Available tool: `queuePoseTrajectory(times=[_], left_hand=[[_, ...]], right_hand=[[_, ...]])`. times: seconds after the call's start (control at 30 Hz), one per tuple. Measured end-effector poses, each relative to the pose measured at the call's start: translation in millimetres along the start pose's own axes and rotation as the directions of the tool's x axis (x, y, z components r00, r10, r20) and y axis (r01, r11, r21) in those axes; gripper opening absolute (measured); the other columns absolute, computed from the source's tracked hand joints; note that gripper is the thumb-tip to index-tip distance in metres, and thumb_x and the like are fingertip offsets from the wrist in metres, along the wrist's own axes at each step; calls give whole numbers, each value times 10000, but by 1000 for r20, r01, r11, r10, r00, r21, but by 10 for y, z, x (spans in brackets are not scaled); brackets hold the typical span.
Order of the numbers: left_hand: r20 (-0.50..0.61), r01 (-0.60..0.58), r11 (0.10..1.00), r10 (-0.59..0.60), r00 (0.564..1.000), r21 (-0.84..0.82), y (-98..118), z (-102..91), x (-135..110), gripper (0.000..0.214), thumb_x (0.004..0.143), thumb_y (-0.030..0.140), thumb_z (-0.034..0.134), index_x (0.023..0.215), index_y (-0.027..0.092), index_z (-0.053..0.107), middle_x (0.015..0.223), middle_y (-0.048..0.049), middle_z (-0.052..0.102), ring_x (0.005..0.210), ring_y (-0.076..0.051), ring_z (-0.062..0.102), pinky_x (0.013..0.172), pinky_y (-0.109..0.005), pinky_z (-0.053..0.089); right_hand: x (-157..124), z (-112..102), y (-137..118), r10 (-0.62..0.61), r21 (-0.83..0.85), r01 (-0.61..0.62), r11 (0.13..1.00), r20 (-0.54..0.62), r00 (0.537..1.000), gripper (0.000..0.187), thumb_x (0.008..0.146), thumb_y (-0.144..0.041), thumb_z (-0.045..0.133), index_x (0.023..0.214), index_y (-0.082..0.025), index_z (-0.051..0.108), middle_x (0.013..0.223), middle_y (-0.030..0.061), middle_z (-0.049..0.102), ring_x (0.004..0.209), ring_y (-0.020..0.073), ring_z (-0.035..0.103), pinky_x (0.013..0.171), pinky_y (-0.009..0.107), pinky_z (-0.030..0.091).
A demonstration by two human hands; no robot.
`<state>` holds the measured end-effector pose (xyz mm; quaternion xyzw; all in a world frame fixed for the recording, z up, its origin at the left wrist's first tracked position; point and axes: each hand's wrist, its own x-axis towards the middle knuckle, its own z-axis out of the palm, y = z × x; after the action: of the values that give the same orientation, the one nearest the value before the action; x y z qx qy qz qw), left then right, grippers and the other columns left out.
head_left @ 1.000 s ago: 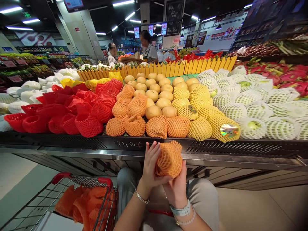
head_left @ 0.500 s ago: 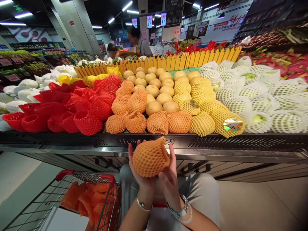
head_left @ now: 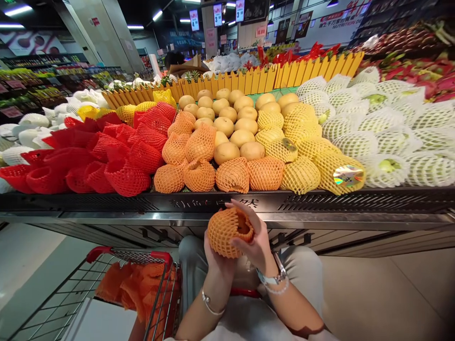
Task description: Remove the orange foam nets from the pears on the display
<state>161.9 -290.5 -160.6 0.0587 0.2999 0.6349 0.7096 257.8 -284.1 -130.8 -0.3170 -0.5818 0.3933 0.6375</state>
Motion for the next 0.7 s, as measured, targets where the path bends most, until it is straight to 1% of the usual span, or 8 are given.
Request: queuePoseTrajectory(times=[0.07, 0.23, 0.33, 0.4, 0.53, 0.6, 0.67, 0.7], left_hand=[[-31, 63, 998, -64, 997, -26, -24, 11, -13, 393, 795, 423, 525, 1091, 183, 622, 1020, -103, 674, 990, -275, 647, 845, -376, 541], [-125, 115, 987, -129, 984, -113, -16, 82, -62, 288, 862, 347, 422, 925, 172, 642, 819, -78, 679, 746, -203, 677, 661, -302, 569], [-159, 105, 981, -131, 979, -161, -9, 86, -67, 290, 871, 323, 407, 919, 159, 642, 823, -84, 677, 733, -189, 675, 642, -279, 562], [-178, 86, 983, -115, 977, -162, -9, 60, -55, 290, 862, 320, 416, 923, 154, 646, 837, -90, 677, 730, -186, 671, 641, -272, 557], [-157, 64, 993, -79, 984, -97, 2, 6, -17, 306, 832, 359, 453, 957, 170, 659, 884, -89, 684, 786, -209, 668, 689, -304, 560], [-142, 79, 995, -88, 986, -68, 10, -9, 1, 315, 828, 382, 462, 942, 170, 664, 924, -95, 686, 838, -228, 667, 724, -330, 560], [-127, 78, 996, -82, 989, -36, 15, -27, 21, 311, 824, 398, 481, 929, 171, 667, 975, -97, 685, 904, -246, 661, 768, -353, 555], [-117, 66, 998, -67, 991, -17, 17, -37, 30, 307, 818, 404, 497, 936, 177, 667, 999, -94, 684, 940, -255, 654, 790, -362, 551]], right_hand=[[19, -65, -45, -79, -115, 83, 990, 45, 996, 439, 780, -379, 679, 1196, -251, 620, 1191, 84, 648, 1125, 272, 583, 996, 427, 438], [57, -127, -72, -137, -262, 200, 944, 240, 961, 328, 843, -234, 602, 1159, -304, 653, 1171, 36, 669, 1175, 256, 566, 1014, 455, 431], [44, -101, -31, -138, -248, 190, 950, 211, 968, 301, 903, -203, 494, 1113, -307, 684, 1147, 23, 681, 1203, 233, 555, 1040, 452, 421], [25, -87, -12, -118, -233, 167, 958, 209, 971, 335, 924, -220, 451, 1178, -309, 650, 1212, 20, 655, 1215, 223, 547, 1061, 446, 405], [9, -91, -16, -22, -189, 74, 979, 262, 965, 393, 914, -416, 472, 1270, -295, 587, 1321, 28, 588, 1240, 243, 524, 1108, 449, 343], [3, -86, -3, -16, -62, 27, 998, 173, 985, 502, 893, -564, 429, 1263, -270, 598, 1322, 53, 586, 1254, 262, 510, 1114, 464, 325], [-31, -55, 51, -32, 111, 43, 993, -93, 995, 571, 878, -637, 379, 1242, -261, 608, 1292, 68, 605, 1250, 267, 515, 1107, 488, 324], [-67, -29, 98, -25, 178, 69, 982, -241, 970, 561, 874, -636, 390, 1234, -263, 604, 1280, 69, 610, 1247, 264, 518, 1103, 498, 325]])
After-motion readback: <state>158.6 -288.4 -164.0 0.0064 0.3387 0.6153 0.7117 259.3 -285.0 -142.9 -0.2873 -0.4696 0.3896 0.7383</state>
